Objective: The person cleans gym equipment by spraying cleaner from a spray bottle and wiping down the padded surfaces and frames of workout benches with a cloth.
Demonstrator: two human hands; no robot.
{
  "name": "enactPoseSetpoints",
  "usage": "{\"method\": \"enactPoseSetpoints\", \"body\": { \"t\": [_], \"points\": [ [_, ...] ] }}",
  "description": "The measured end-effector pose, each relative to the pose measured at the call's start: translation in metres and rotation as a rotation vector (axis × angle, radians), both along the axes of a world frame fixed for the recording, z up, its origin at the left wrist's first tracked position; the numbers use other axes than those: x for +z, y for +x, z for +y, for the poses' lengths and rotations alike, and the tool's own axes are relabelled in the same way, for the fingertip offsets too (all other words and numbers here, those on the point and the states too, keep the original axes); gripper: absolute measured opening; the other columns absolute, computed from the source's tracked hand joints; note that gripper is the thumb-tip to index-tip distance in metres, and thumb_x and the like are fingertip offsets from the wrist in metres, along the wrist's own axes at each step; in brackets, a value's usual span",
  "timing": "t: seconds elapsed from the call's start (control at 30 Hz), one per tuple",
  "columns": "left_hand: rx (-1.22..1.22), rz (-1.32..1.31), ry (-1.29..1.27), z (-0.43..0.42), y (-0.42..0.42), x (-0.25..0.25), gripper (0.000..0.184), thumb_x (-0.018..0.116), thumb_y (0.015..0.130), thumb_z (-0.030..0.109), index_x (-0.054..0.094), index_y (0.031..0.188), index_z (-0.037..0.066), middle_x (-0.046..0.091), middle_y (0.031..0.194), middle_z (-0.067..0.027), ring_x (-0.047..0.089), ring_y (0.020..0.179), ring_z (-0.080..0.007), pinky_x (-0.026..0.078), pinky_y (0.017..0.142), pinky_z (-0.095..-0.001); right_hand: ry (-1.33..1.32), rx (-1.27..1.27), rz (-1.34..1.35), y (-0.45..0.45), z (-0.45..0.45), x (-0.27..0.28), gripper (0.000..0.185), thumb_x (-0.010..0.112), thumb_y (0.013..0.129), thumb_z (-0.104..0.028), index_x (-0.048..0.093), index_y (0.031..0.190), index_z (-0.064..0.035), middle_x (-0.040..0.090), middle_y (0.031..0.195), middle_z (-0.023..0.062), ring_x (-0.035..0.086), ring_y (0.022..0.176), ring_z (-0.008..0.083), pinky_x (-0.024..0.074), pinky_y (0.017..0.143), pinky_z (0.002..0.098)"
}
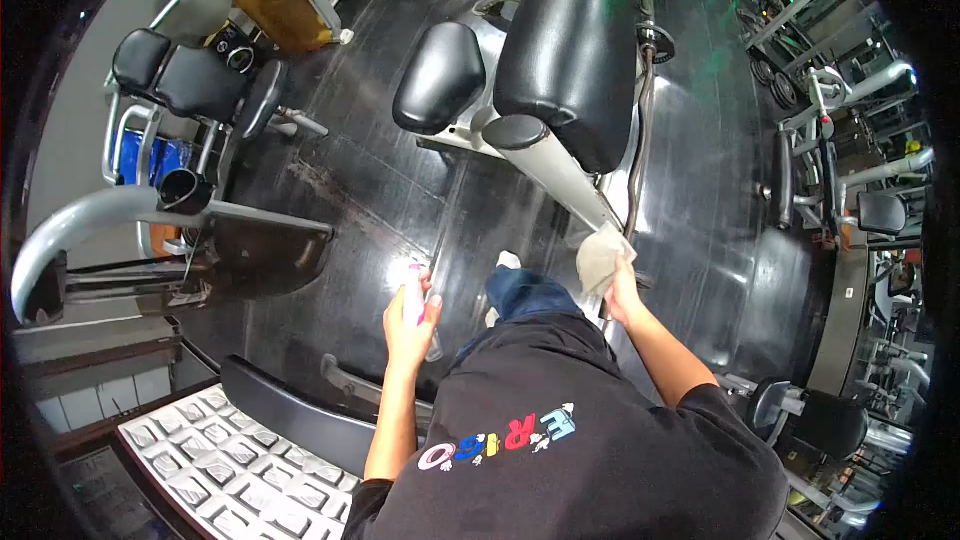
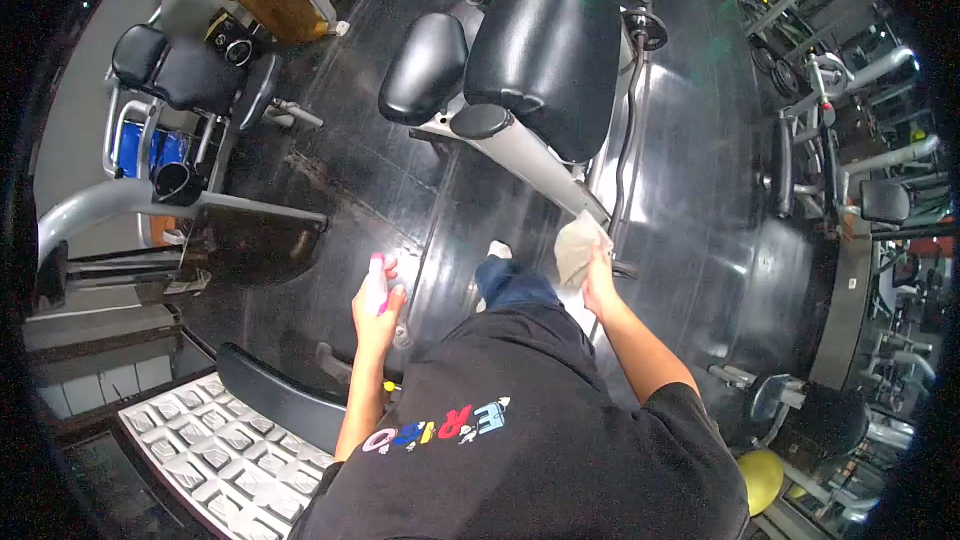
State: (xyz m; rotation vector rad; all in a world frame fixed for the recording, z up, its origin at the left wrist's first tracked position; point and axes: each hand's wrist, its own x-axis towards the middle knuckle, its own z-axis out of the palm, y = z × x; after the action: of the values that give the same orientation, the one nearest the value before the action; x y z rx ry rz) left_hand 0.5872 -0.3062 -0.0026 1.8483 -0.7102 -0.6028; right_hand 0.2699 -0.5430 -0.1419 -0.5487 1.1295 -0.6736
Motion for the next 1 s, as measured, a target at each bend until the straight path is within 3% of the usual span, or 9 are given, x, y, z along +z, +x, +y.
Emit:
{"method": "enactPoseSetpoints", "body": {
  "t": [0.13, 0.3, 0.43, 0.53, 0.6, 0.7, 0.77, 0.9, 1.0],
  "points": [
    [-0.160, -0.056, 0.029, -0.033, 0.022, -0.008, 0.047, 0.066, 0.086, 0.017, 0.057, 0.129, -0.001, 0.064, 0.114, -0.0110, 0.061, 0.102, -0.0159, 0.056, 0.074, -0.0291, -0.003, -0.249, -0.015, 0.042, -0.014, -0.010, 0.048, 0.042, 0.104, -0.036, 0.039, 0.143, -0.0074, 0.050, 0.140, 0.0097, 0.048, 0.128, 0.0227, 0.0396, 0.104, 0.0364],
    [-0.335, -0.117, 0.080, -0.070, 0.053, 0.008, 0.059, 0.064, 0.086, 0.010, 0.045, 0.141, 0.001, 0.064, 0.118, -0.0105, 0.062, 0.071, -0.0101, 0.055, 0.069, -0.0273, -0.114, -0.354, 0.113, 0.066, -0.024, 0.047, 0.051, 0.041, 0.104, -0.035, 0.037, 0.144, -0.0035, 0.047, 0.142, 0.0108, 0.045, 0.130, 0.0235, 0.0378, 0.105, 0.0363],
    [-0.343, -0.113, 0.089, -0.094, 0.085, 0.006, 0.062, 0.061, 0.086, 0.002, 0.041, 0.145, 0.003, 0.063, 0.121, -0.0121, 0.061, 0.075, -0.0105, 0.053, 0.067, -0.0256, -0.026, -0.383, 0.345, 0.048, -0.040, 0.034, 0.054, 0.040, 0.104, -0.039, 0.041, 0.143, -0.0014, 0.050, 0.140, 0.0112, 0.048, 0.126, 0.0222, 0.0378, 0.105, 0.0354],
    [-0.376, -0.136, 0.090, -0.114, 0.104, -0.002, 0.062, 0.059, 0.087, -0.001, 0.040, 0.146, 0.005, 0.063, 0.122, -0.0127, 0.061, 0.078, -0.0111, 0.054, 0.069, -0.0258, 0.040, -0.425, 0.629, 0.085, -0.045, 0.048, 0.059, 0.039, 0.104, -0.038, 0.032, 0.147, 0.0008, 0.039, 0.150, 0.0125, 0.038, 0.136, 0.0238, 0.0285, 0.112, 0.0356],
    [-0.456, -0.169, 0.020, -0.128, 0.114, -0.008, 0.062, 0.060, 0.088, 0.000, 0.040, 0.146, 0.004, 0.062, 0.123, -0.0127, 0.062, 0.080, -0.0111, 0.054, 0.070, -0.0254, 0.099, -0.415, 0.475, 0.121, -0.051, 0.050, 0.055, 0.041, 0.104, -0.039, 0.041, 0.143, 0.0004, 0.045, 0.146, 0.0132, 0.038, 0.135, 0.0228, 0.0281, 0.111, 0.0354],
    [-0.568, -0.084, -0.003, -0.147, 0.126, -0.007, 0.061, 0.062, 0.088, 0.003, 0.041, 0.145, 0.003, 0.063, 0.123, -0.0125, 0.062, 0.081, -0.0108, 0.054, 0.070, -0.0254, -0.248, -0.670, 0.341, 0.207, -0.043, 0.053, 0.050, 0.042, 0.104, -0.035, 0.047, 0.136, 0.0035, 0.053, 0.132, 0.0156, 0.046, 0.123, 0.0217, 0.0320, 0.107, 0.0332],
    [-0.695, -0.097, 0.033, -0.159, 0.137, 0.000, 0.061, 0.064, 0.088, 0.008, 0.041, 0.144, 0.002, 0.064, 0.121, -0.0133, 0.062, 0.080, -0.0100, 0.054, 0.070, -0.0254, -0.302, -0.296, 0.390, 0.229, -0.033, 0.086, 0.039, 0.043, 0.104, -0.024, 0.050, 0.129, 0.0051, 0.055, 0.117, 0.0090, 0.048, 0.107, 0.0142, 0.0392, 0.095, 0.0304],
    [-0.788, -0.058, -0.006, -0.175, 0.164, -0.002, 0.061, 0.064, 0.089, 0.010, 0.041, 0.144, 0.001, 0.064, 0.120, -0.0139, 0.061, 0.080, -0.0095, 0.054, 0.070, -0.0249, -1.128, -0.314, 0.723, 0.259, -0.036, 0.123, 0.041, 0.048, 0.093, -0.005, 0.051, 0.133, -0.0018, 0.041, 0.149, 0.0174, 0.029, 0.142, 0.0373, 0.0148, 0.117, 0.0529],
    [-0.862, -0.123, -0.022, -0.185, 0.188, -0.004, 0.062, 0.064, 0.089, 0.009, 0.040, 0.145, 0.001, 0.063, 0.122, -0.0138, 0.061, 0.079, -0.0094, 0.054, 0.070, -0.0251, -1.239, -0.319, 0.888, 0.240, -0.042, 0.100, 0.043, 0.046, 0.094, -0.004, 0.049, 0.137, -0.0033, 0.045, 0.145, 0.0175, 0.034, 0.139, 0.0376, 0.0219, 0.116, 0.0478]
  ]
}}
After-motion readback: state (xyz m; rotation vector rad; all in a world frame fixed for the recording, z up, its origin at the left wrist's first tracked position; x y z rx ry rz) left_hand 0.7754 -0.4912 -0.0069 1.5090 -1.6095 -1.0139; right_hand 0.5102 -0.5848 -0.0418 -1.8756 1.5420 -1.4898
